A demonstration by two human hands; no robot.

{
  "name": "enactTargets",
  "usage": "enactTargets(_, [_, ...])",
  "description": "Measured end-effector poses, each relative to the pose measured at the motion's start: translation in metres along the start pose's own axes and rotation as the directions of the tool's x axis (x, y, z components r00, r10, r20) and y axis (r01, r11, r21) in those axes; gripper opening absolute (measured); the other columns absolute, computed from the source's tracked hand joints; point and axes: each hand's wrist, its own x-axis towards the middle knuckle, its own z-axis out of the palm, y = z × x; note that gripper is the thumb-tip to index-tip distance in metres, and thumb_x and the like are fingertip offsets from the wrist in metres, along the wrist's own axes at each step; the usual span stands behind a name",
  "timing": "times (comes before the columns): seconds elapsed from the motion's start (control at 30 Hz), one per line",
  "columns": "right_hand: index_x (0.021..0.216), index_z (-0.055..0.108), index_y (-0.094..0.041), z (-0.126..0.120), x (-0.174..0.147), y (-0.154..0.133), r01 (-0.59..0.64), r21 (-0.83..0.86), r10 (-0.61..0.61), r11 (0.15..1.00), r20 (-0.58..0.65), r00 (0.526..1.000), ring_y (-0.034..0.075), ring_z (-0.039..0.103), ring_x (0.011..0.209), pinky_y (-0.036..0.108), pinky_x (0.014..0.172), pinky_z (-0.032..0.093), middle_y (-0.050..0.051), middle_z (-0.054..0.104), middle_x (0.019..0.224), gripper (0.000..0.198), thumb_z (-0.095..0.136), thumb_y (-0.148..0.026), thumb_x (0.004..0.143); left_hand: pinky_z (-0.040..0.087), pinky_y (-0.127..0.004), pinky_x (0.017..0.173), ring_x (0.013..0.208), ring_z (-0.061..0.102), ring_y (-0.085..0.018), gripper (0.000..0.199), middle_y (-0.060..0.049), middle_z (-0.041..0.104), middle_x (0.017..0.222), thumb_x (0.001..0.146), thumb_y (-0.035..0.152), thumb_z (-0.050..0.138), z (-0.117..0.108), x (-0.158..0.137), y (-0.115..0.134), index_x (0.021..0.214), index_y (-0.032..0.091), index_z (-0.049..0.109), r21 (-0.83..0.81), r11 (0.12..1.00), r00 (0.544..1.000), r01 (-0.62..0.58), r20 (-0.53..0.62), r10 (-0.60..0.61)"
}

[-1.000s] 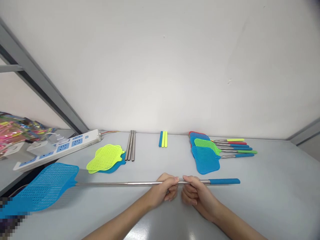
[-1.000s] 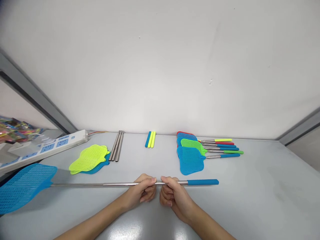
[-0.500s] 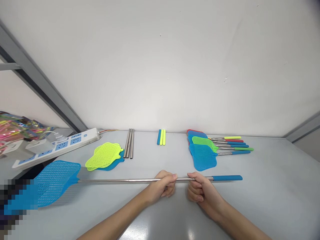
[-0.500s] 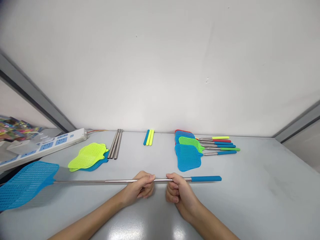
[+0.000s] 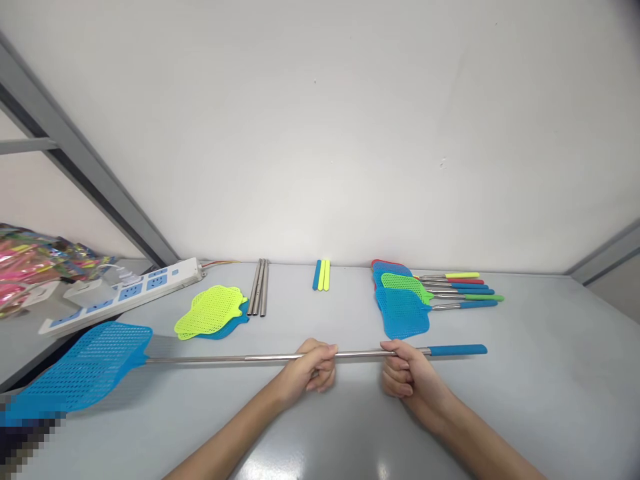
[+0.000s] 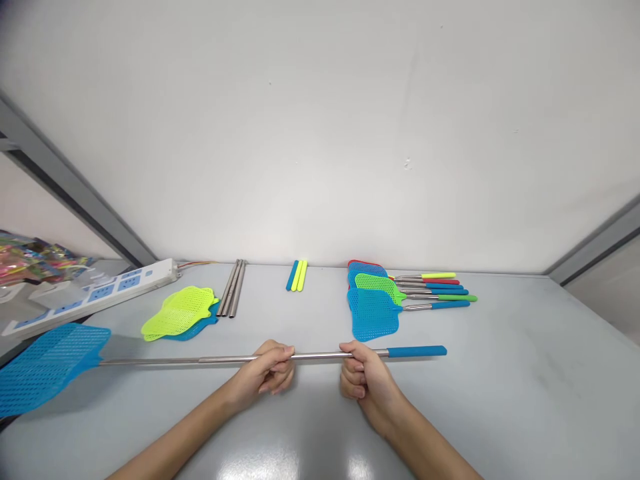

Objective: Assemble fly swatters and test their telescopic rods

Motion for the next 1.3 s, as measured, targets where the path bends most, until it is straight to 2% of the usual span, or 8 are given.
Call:
enactTargets(0.27, [0.041,0.020,-0.020,0.001,0.000,-0.002,0.010,-0.020,-0.011,1.000,-0.014,1.000,0.004,0.016,0.029,0.023,0.037,0.014,-0.009,0.014,0.033,0.041,0.048,-0.029,0.069,0.024,-0.024,0.043,0.032,0.031,-0.008,0.041,0.007,0.021,0.028,0.079,0.028,0.036,-0.010,-0.004,0.001,0.042,0.019,0.020,0.010,1.000,1.000,0.008,0.006,-0.008])
enactTargets(0.83, [0.042,0.021,-0.020,-0.006,0.002,-0.008,0.079,-0.020,-0.079,0.997,-0.009,0.997,0.004,0.016,0.029,0.023,0.037,0.013,-0.009,0.013,0.034,0.039,0.047,-0.028,0.070,0.021,-0.024,0.042,0.031,0.029,-0.008,0.041,0.007,0.022,0.028,0.079,0.028,0.037,-0.025,-0.006,0.010,0.043,0.020,0.021,0.015,1.000,1.000,0.024,-0.003,-0.024])
enactTargets(1.3, [0.042,0.020,-0.021,-0.003,0.003,-0.008,0.123,-0.036,-0.123,0.992,0.010,0.992,0.005,0.016,0.030,0.024,0.038,0.014,-0.009,0.014,0.035,0.040,0.048,-0.029,0.070,0.020,-0.024,0.043,0.031,0.030,-0.008,0.040,0.007,0.020,0.028,0.079,0.027,0.037,-0.032,-0.007,0.010,0.043,0.019,0.020,0.018,0.999,1.000,0.026,-0.007,-0.026])
